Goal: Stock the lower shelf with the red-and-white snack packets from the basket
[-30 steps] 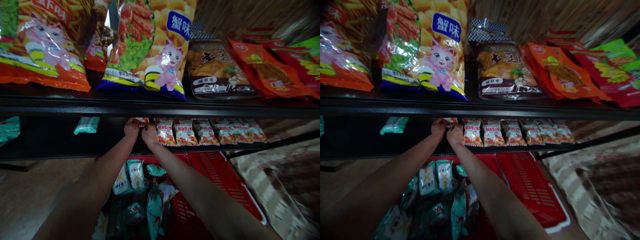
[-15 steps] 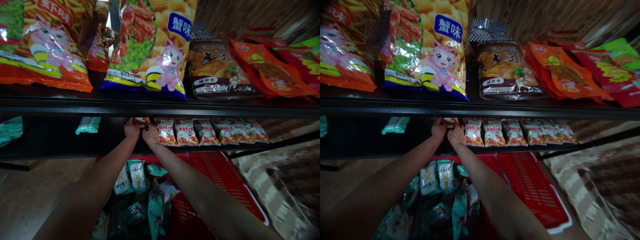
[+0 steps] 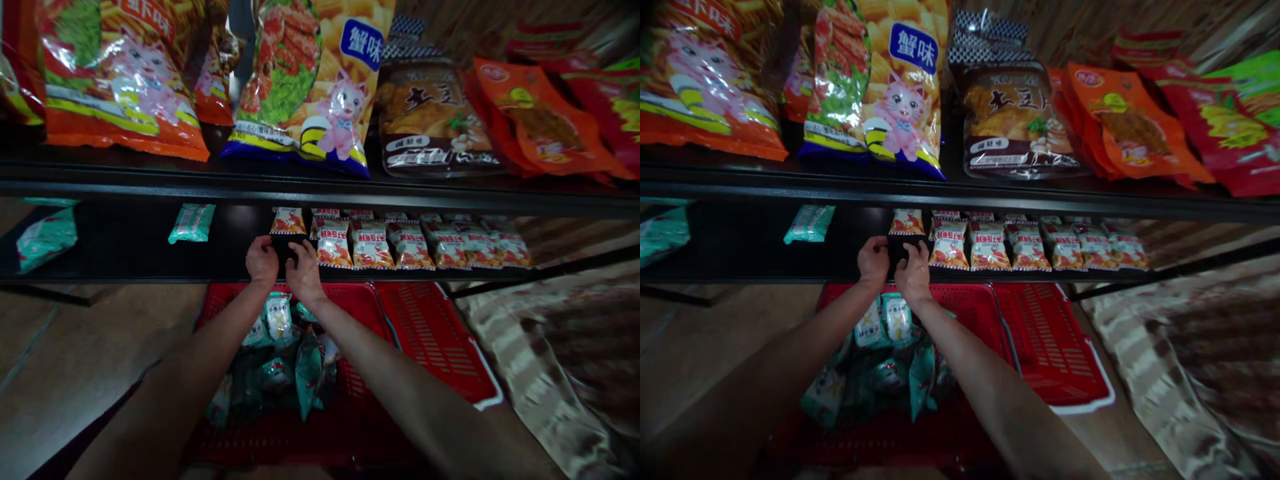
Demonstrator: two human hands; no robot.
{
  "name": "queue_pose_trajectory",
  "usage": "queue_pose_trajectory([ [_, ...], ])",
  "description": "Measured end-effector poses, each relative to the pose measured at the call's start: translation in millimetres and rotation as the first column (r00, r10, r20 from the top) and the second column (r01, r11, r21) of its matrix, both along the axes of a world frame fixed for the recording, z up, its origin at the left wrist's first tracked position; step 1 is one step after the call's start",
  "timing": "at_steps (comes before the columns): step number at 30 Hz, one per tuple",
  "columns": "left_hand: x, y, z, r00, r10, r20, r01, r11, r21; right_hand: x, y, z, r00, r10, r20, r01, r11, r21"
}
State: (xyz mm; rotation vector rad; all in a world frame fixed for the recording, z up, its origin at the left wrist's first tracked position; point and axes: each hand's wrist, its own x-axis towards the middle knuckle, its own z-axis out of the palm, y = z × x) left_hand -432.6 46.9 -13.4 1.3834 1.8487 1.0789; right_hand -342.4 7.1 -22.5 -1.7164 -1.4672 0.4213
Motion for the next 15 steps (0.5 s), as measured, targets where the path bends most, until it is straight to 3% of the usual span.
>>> queue_pose_trajectory([
  [5,-34,-86,-25.1,0.997,-0.078,-0.014,0.077,0.996,-0.044,-13,-71,-8.4,0.991,0.133,-0.006,-0.132,0.988,0.075],
  [9,-59,-145,-41.8,0.979,-0.112,-0.171,0.091,0.988,-0.124,-10,-116,-30.3,0.997,0.083,0.003,-0.083,0.991,-0.106],
  [12,-67,-180,-43.5,0.933,-0.249,-0.262,0.157,0.933,-0.324,-3,-144,-40.4,0.998,0.034,0.055,-0.02,0.973,-0.23],
  [15,-66,-207,-43.6,0.893,-0.341,-0.293,0.174,0.863,-0.475,8,-167,-42.5,0.998,0.021,0.057,-0.007,0.969,-0.246],
])
